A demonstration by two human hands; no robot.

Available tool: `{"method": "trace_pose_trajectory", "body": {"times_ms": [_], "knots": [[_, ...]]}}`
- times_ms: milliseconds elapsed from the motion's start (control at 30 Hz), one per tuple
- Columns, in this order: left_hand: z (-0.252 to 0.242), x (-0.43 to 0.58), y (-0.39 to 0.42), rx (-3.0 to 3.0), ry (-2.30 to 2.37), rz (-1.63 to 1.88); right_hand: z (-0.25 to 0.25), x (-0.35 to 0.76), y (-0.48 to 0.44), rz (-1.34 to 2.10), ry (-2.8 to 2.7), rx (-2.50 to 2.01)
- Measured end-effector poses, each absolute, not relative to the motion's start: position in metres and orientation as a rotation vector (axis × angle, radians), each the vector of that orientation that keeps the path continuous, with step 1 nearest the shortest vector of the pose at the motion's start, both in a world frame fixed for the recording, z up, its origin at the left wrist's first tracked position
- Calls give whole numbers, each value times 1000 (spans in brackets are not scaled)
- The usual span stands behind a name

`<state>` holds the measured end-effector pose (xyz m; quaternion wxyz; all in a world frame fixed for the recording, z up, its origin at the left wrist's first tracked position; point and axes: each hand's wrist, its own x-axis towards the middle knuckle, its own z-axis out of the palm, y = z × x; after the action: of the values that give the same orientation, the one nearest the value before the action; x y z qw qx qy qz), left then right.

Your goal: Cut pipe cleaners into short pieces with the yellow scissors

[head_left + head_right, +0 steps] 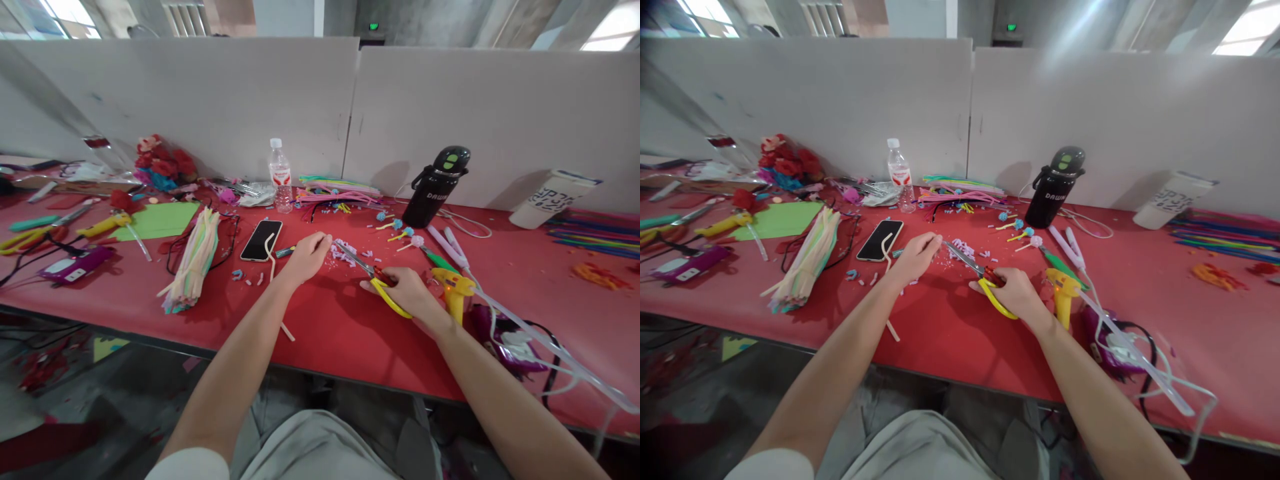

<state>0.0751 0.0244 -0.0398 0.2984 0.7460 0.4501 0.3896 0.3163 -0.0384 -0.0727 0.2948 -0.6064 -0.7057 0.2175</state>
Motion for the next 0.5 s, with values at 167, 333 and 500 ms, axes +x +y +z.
{"method": "trace_pose_trajectory", "body": {"times_ms": [167, 333, 500], "knots": [[-41, 75, 25, 1993, 1199, 1035, -73, 317, -36, 585, -1896, -1632], [-41, 76, 25, 1993, 1190, 1037, -72, 317, -34, 536, -1893, -1687], [-41, 76, 25, 1971, 1196, 1028, -72, 316, -35, 445, -1840, -1669]]}}
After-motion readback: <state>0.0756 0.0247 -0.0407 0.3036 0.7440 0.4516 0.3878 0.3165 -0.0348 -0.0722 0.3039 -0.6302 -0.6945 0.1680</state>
